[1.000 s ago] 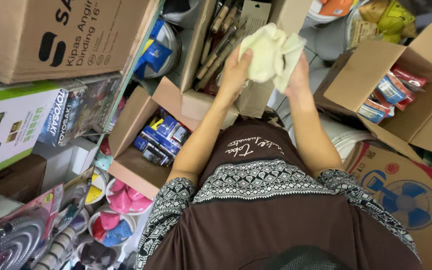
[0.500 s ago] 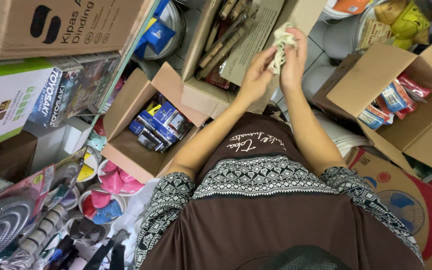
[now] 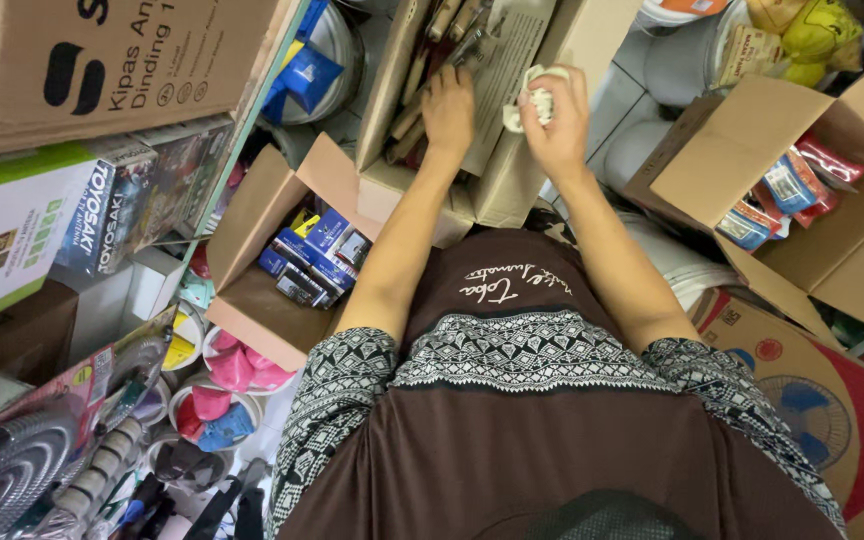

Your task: The person removes packaged tools from a cardboard box, wipes each one with a white cloth, and places them into other boxes in a storage area.

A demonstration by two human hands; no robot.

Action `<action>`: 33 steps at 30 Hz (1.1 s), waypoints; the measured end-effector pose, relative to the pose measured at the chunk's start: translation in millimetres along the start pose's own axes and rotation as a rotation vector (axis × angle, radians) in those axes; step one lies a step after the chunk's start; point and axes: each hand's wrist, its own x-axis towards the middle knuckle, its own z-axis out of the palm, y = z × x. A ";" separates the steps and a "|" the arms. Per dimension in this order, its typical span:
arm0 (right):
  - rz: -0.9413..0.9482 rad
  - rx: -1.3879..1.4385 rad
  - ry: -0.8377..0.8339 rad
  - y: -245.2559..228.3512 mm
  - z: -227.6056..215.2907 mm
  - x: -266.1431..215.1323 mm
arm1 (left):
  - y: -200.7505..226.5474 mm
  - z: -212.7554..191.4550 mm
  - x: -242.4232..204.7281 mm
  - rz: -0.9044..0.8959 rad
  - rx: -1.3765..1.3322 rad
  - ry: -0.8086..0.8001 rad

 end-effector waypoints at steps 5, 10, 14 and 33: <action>-0.041 -0.029 -0.011 0.1 7.2 -5.9 | -1.7 22.3 7.1 -0.042 0.160 -0.070; 0.014 -0.016 0.023 15.0 11.1 -3.6 | -5.6 26.1 14.1 -0.070 0.120 -0.105; 0.046 0.047 0.019 24.6 8.1 -9.3 | -16.7 7.5 15.7 -0.038 -0.100 0.066; -0.146 -0.021 0.052 -100.3 -42.9 73.2 | 30.4 -154.0 6.5 -0.156 -2.208 -0.263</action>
